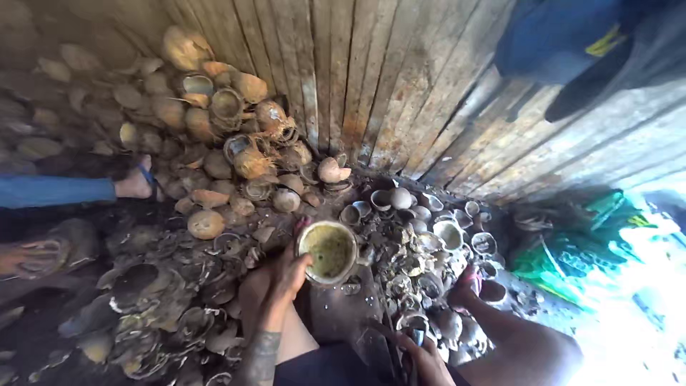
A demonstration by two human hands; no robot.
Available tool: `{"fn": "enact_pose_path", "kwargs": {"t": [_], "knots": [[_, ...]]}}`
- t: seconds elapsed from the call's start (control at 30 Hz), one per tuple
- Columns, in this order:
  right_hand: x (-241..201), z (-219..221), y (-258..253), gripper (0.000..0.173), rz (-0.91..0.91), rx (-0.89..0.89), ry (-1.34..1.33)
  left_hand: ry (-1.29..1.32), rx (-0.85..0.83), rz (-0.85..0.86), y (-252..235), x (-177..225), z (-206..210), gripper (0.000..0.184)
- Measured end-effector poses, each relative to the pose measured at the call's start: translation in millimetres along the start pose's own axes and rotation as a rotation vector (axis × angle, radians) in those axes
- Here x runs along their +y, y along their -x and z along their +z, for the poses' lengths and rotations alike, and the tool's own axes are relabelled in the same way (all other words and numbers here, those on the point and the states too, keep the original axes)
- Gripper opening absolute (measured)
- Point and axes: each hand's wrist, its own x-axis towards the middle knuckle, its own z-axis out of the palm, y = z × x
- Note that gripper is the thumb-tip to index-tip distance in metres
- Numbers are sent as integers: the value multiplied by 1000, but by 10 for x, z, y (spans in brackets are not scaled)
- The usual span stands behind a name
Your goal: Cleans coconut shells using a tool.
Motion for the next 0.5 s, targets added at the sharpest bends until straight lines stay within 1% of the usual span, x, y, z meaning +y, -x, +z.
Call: {"fn": "enact_pose_path", "kwargs": {"t": [0.03,0.1,0.13,0.2,0.3,0.33,0.43,0.5], "knots": [[70,-63,33,19,6,50,-30,-105,-29,-19,89,-124,134,61],[208,-148,87,17,-68,119,-83,-243,-97,-87,273,-258,353,52],[254,-168,121,17,-117,138,-103,-301,-115,-110,352,-311,442,52],[252,-142,161,18,-201,163,-145,-431,-126,-104,443,-357,564,54],[195,21,101,20,-322,204,-173,-541,-84,-28,513,-400,733,57],[171,107,48,20,-358,219,-174,-548,-69,23,517,-442,791,61],[121,363,-200,19,-436,253,-132,-486,-48,180,468,-563,897,72],[106,483,-370,19,-438,287,-56,-440,-71,224,420,-613,902,75]]}}
